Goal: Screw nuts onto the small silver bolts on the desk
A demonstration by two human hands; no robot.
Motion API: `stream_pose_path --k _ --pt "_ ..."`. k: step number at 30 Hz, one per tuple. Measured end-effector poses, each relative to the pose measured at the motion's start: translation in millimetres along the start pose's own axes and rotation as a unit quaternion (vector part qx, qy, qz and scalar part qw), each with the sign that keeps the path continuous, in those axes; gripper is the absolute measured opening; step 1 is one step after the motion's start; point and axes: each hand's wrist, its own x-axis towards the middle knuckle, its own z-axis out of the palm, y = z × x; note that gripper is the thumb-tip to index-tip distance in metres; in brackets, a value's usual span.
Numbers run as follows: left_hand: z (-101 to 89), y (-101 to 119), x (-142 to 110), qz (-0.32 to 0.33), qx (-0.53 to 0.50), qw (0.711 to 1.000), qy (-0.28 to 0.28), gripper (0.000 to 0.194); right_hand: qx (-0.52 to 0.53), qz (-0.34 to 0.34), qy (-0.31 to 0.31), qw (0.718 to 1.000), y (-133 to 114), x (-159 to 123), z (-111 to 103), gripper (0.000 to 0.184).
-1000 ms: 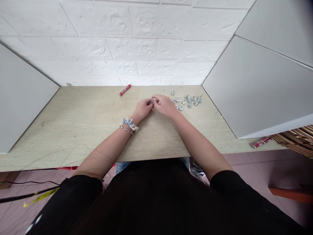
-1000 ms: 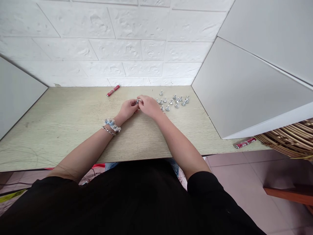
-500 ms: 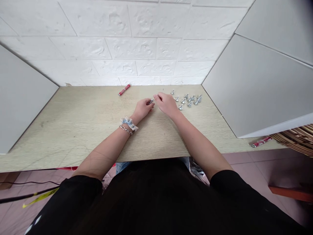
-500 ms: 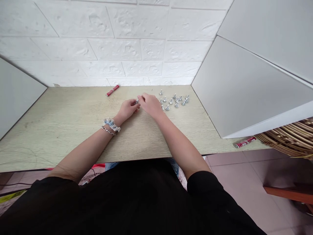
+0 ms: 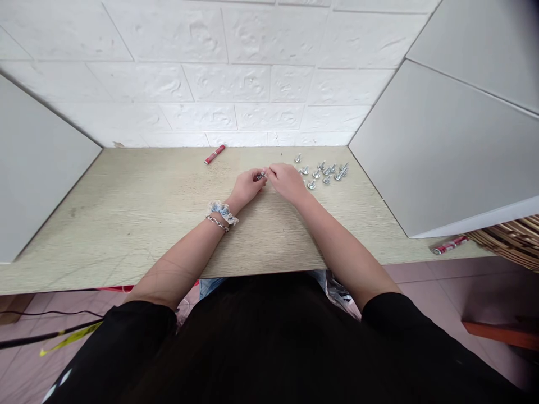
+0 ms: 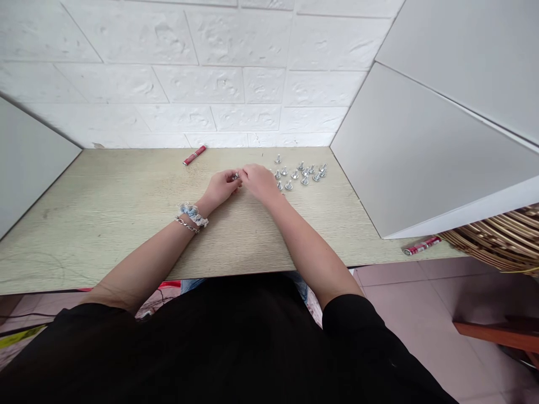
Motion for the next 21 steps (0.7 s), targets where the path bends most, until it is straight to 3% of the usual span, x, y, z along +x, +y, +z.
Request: stream_pose_path --k 2,4,6,10,14,21 --pt "0.5 -2 1 -0.006 -0.009 1.0 -0.001 0.018 -0.001 0.043 -0.003 0.999 -1 0 -3 0.053" --pt "0.7 -2 1 -0.01 -0.022 1.0 -0.005 0.021 0.012 0.063 -0.002 0.998 -1 0 -5 0.058" --pt "0.3 -1 0 -0.008 -0.023 1.0 -0.006 0.022 0.019 0.054 0.007 0.998 -1 -1 -5 0.051" --pt "-0.8 3 -2 -0.007 -0.01 1.0 -0.008 0.019 0.037 -0.005 0.008 0.999 0 -1 -1 0.02" --pt "-1.0 4 -2 -0.001 0.014 1.0 0.005 0.014 0.064 -0.055 -0.007 0.996 3 0 5 0.025" --pt "-0.5 2 -1 0.012 0.025 1.0 -0.003 0.016 0.043 -0.048 -0.014 0.998 4 0 5 0.019"
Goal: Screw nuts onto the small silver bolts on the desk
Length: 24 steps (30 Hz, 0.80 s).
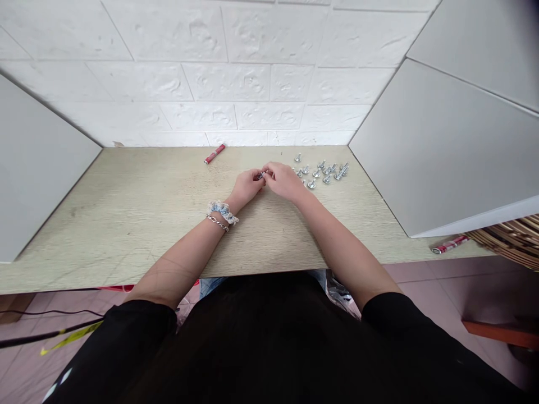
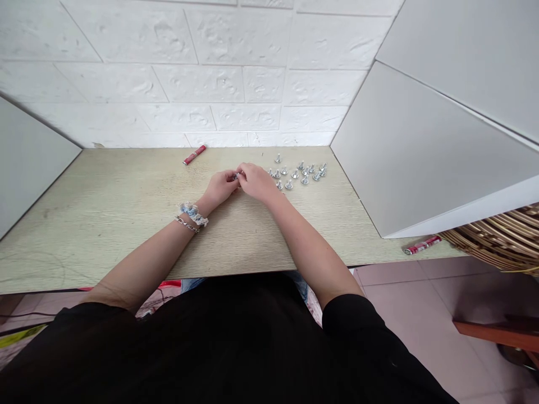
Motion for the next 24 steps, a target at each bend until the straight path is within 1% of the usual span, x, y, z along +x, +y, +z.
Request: stream_pose_path --k 1,2,4,5,6,8,10,11,14,18,21,24 --pt "-0.1 0.1 -0.1 0.002 -0.002 1.0 -0.002 0.016 -0.012 0.009 -0.004 1.0 -0.8 -0.1 -1.0 0.019" --pt "-0.3 0.3 -0.2 0.003 -0.004 1.0 -0.003 0.016 -0.024 0.02 -0.01 0.999 -1.6 -0.3 -2.1 0.024" --pt "-0.6 0.8 -0.5 0.001 -0.005 1.0 0.001 0.017 -0.038 0.044 -0.022 0.998 -3.1 -0.5 -4.0 0.039" --pt "-0.7 1.0 -0.7 -0.001 -0.003 1.0 0.003 0.018 -0.039 0.054 -0.023 0.998 -3.5 -0.6 -4.6 0.043" --pt "-0.8 1.1 -0.9 -0.002 -0.004 1.0 0.005 0.019 -0.036 0.061 -0.018 0.997 -3.8 -0.7 -4.8 0.043" --pt "-0.7 0.9 -1.2 -0.001 -0.011 1.0 -0.001 0.018 -0.025 0.063 -0.001 0.998 -3.8 -0.9 -4.2 0.032" --pt "-0.4 0.3 -1.1 0.0 -0.022 1.0 -0.008 0.018 -0.005 0.044 0.004 0.999 -3.2 -1.3 -2.4 0.018" --pt "-0.2 -0.2 -1.0 -0.001 -0.025 1.0 -0.009 0.019 0.007 0.03 0.001 1.0 -2.7 -1.4 -1.3 0.016" --pt "0.4 -1.4 -0.3 -0.004 -0.021 1.0 -0.001 0.017 0.032 0.0 -0.008 0.999 -1.0 -1.4 1.8 0.021" --pt "0.5 -2.3 0.2 0.002 -0.019 1.0 0.002 0.017 0.034 -0.011 -0.007 0.999 1.2 -0.6 2.7 0.022" --pt "0.0 -2.4 -0.2 0.004 -0.013 1.0 -0.001 0.019 0.033 -0.006 -0.019 0.999 1.1 -0.5 1.2 0.02" --pt "-0.3 -2.2 -0.8 0.012 -0.011 1.0 -0.01 0.023 0.007 0.02 -0.035 0.999 -0.8 -0.9 -0.6 0.016"
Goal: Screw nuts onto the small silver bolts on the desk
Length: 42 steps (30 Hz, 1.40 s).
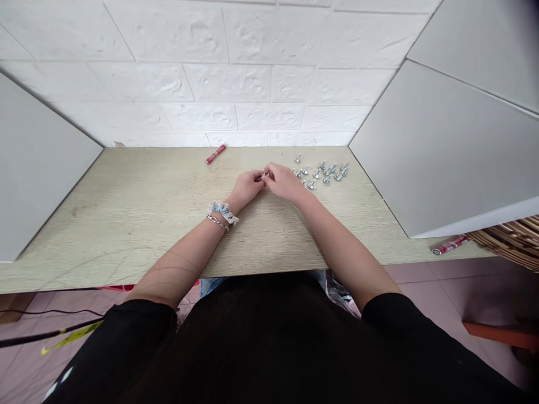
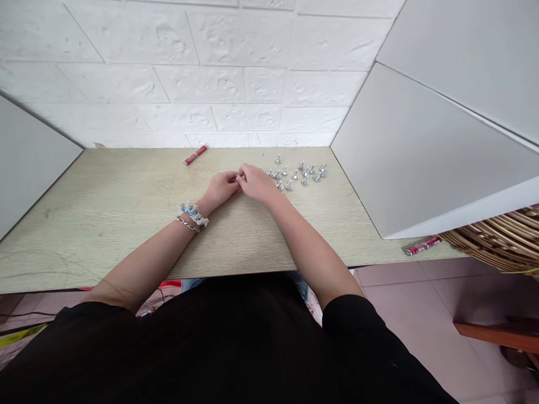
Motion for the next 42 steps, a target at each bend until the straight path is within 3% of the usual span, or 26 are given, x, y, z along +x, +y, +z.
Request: stream_pose_path --k 4,10,28,34,39,42 --pt "0.1 0.4 -0.5 0.0 0.009 1.0 0.009 0.02 -0.028 0.033 -0.011 0.999 -2.3 -0.9 -1.5 0.037" --pt "-0.4 1.0 0.2 0.001 -0.001 1.0 0.006 0.022 0.021 0.003 0.017 1.0 -1.0 -0.9 -0.8 0.013" --pt "-0.1 2.5 -1.5 -0.003 -0.013 1.0 0.014 0.029 -0.038 -0.026 0.009 0.999 -3.7 -1.6 -0.4 0.011" --pt "-0.5 3.9 -0.6 -0.034 -0.02 0.999 0.007 0.02 -0.062 0.01 0.018 0.998 -3.8 -1.0 -1.0 0.03" --pt "-0.4 4.7 0.1 -0.057 -0.047 0.997 0.011 0.022 -0.015 -0.002 0.04 0.999 -4.5 -1.2 -3.3 0.012" --pt "-0.3 5.0 -0.4 -0.057 -0.056 0.997 0.013 0.024 -0.01 -0.037 0.023 0.999 -2.9 -1.1 -1.4 0.017"
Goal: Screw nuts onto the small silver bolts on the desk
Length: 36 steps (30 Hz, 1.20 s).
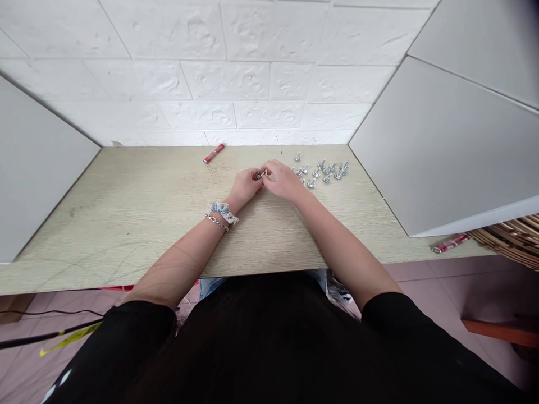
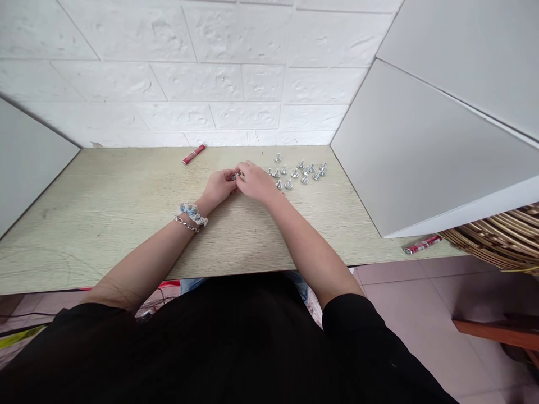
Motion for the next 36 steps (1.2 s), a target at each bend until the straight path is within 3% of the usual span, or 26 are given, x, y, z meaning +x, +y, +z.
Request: stream_pose_path --k 5,9,11,14,22,24,28,30,33,36 --pt "0.0 0.0 -0.3 0.004 0.007 1.0 -0.008 0.024 -0.023 0.019 -0.012 0.999 1.5 0.8 2.1 0.017" --pt "-0.1 -0.1 0.6 0.008 0.027 1.0 0.004 0.012 -0.045 0.062 -0.01 0.997 -2.2 0.6 -2.2 0.035" --pt "-0.3 -0.1 0.7 0.004 0.026 1.0 0.003 0.01 -0.03 0.071 0.004 0.997 -4.4 0.0 -4.2 0.03" --pt "-0.7 0.0 0.3 0.01 0.017 1.0 -0.004 0.013 -0.004 0.049 0.005 0.999 -5.1 -0.8 -3.8 0.017" --pt "-0.4 0.1 -0.9 0.007 0.012 1.0 -0.016 0.018 -0.011 0.009 -0.005 1.0 2.1 0.7 5.3 0.019" --pt "0.0 -1.1 -0.2 0.016 0.015 1.0 -0.017 0.019 -0.031 0.024 -0.007 0.999 1.1 0.7 3.9 0.018" --pt "0.7 -3.8 1.8 0.011 0.04 0.999 -0.006 0.01 -0.054 0.079 -0.013 0.995 -2.9 -0.5 -1.9 0.04" --pt "0.8 -4.7 2.4 0.009 0.035 0.999 -0.009 0.011 -0.041 0.087 -0.002 0.995 -4.3 -1.3 -3.5 0.034" --pt "0.4 -5.0 2.5 0.02 0.035 0.999 -0.006 0.016 -0.007 0.049 -0.005 0.999 -4.3 -1.8 -2.5 0.018" --pt "-0.2 -3.9 1.4 0.025 0.051 0.998 0.001 0.018 0.001 0.006 -0.018 1.0 -2.5 -1.5 0.5 0.02"
